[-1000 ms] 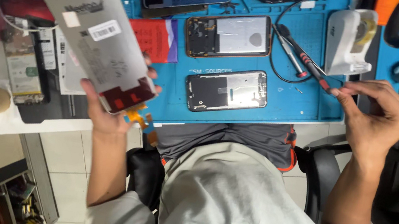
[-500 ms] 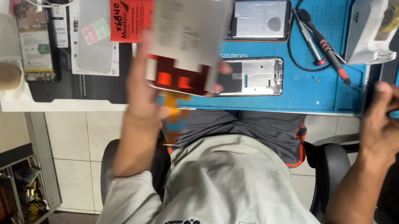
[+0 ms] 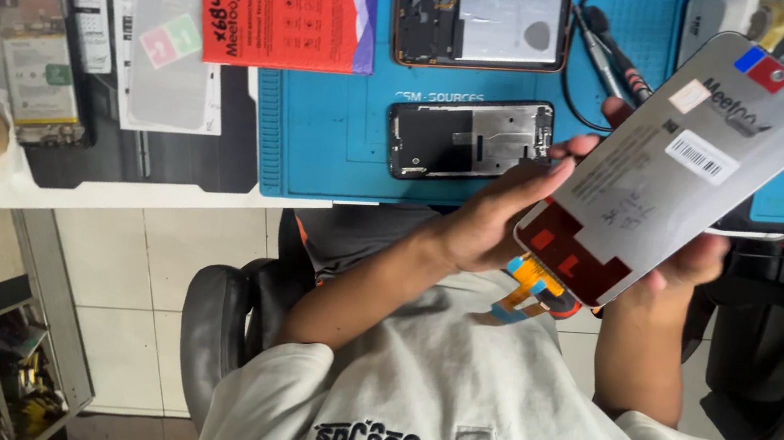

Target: The person holds a disassembled phone frame and a replacement screen, peels protective film and adhesive backing from a flex cable, aligns the flex cable onto the back of the new screen, and presses it into place while working at a repair bench.

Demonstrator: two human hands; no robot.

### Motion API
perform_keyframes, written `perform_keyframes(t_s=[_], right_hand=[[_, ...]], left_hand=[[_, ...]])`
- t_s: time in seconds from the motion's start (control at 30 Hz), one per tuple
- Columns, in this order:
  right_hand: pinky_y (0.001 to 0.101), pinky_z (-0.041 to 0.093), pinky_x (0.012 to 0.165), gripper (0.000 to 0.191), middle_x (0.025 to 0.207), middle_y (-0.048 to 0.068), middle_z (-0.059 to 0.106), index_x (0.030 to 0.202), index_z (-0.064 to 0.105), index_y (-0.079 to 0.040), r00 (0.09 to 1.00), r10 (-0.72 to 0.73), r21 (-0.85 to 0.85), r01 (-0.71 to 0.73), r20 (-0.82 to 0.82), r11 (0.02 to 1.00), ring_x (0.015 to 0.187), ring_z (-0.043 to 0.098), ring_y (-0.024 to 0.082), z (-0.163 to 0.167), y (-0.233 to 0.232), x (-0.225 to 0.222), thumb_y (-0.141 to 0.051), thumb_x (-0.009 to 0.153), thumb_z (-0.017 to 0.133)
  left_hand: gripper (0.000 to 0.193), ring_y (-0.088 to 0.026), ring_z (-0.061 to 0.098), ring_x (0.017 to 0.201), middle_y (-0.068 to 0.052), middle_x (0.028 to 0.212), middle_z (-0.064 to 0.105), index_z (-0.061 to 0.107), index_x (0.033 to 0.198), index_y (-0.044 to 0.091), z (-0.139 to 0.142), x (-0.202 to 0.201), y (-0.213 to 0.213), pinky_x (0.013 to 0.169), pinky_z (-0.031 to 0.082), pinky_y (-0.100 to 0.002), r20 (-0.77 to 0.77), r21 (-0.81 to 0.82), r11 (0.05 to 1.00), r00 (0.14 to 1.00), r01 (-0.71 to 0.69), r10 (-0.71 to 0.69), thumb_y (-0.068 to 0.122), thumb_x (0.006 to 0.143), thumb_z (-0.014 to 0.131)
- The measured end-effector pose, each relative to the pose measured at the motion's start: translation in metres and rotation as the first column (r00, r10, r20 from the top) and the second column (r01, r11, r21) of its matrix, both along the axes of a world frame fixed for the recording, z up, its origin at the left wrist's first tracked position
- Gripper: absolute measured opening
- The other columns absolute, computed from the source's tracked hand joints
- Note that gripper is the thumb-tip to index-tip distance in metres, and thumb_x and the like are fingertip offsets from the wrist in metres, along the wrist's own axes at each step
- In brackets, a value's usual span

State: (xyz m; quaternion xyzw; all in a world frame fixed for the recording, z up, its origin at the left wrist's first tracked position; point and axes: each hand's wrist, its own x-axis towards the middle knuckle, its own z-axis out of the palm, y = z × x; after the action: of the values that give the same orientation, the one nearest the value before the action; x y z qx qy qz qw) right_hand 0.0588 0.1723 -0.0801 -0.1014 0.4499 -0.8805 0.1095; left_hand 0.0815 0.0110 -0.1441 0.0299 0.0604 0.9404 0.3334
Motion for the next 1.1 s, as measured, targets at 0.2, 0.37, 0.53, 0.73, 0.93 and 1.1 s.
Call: perform_keyframes(t_s=[0.2,0.37,0.53,0.73,0.93,1.1], right_hand=[[0.0485,0.042,0.117,0.105,0.142,0.02,0.057,0.154,0.038,0.002,0.97,0.23,-0.179,-0.241,-0.077,0.954,0.129,0.057,0.032,-0.021,0.014,-0.01,-0.057,0.08,0.085],[0.05,0.044,0.12,0.11,0.143,0.015,0.058,0.161,0.037,-0.004,0.938,0.247,-0.204,-0.298,-0.242,0.932,0.133,0.059,0.03,-0.026,0.028,-0.026,-0.054,0.077,0.087],[0.056,0.04,0.124,0.112,0.146,0.017,0.058,0.16,0.036,-0.002,0.891,0.338,-0.207,-0.407,-0.303,0.889,0.135,0.057,0.034,-0.017,0.026,-0.047,-0.054,0.075,0.087],[0.0559,0.049,0.105,0.1,0.125,0.03,0.064,0.151,0.038,0.008,0.95,0.308,-0.174,-0.312,-0.051,0.934,0.114,0.062,0.043,0.006,-0.003,-0.043,-0.051,0.082,0.081],[0.0486,0.056,0.101,0.089,0.139,0.033,0.058,0.152,0.037,0.007,0.759,0.641,-0.141,-0.651,-0.113,0.746,0.124,0.061,0.045,-0.001,-0.002,-0.088,-0.041,0.089,0.077],[0.0332,0.054,0.091,0.078,0.126,0.025,0.065,0.15,0.055,0.011,0.678,0.71,0.384,-0.613,-0.193,0.69,0.113,0.064,0.022,0.018,0.007,-0.116,-0.044,0.098,0.072]], left_hand=[[0.047,-0.016,0.053,0.141,-0.008,0.157,0.049,0.042,0.158,0.015,0.013,-0.002,-0.032,0.12,0.046,-0.037,-0.12,-0.013,0.994,0.986,0.111,-0.112,0.038,0.117,0.044],[0.065,-0.026,0.066,0.126,-0.018,0.139,0.064,0.056,0.146,-0.006,0.028,-0.008,-0.071,0.107,0.058,-0.042,-0.426,-0.421,0.904,0.895,-0.07,-0.129,0.05,0.116,0.042],[0.073,-0.027,0.067,0.123,-0.018,0.135,0.065,0.052,0.148,-0.009,0.046,-0.013,-0.078,0.101,0.062,-0.04,-0.488,-0.384,0.914,0.869,-0.133,-0.079,0.055,0.112,0.049],[0.063,-0.027,0.06,0.134,-0.021,0.146,0.057,0.035,0.156,-0.006,0.068,-0.028,-0.061,0.115,0.051,-0.042,-0.53,-0.262,0.964,0.83,0.037,-0.176,0.031,0.112,0.061],[0.041,-0.023,0.068,0.121,-0.016,0.143,0.063,0.041,0.153,-0.001,0.098,-0.035,-0.062,0.114,0.052,-0.036,-0.609,-0.273,0.961,0.764,0.05,-0.213,0.011,0.118,0.06],[0.043,-0.018,0.071,0.115,-0.017,0.131,0.068,0.048,0.151,0.0,0.11,-0.026,-0.068,0.102,0.06,-0.034,-0.542,-0.546,0.831,0.8,-0.103,-0.257,0.01,0.111,0.058]])
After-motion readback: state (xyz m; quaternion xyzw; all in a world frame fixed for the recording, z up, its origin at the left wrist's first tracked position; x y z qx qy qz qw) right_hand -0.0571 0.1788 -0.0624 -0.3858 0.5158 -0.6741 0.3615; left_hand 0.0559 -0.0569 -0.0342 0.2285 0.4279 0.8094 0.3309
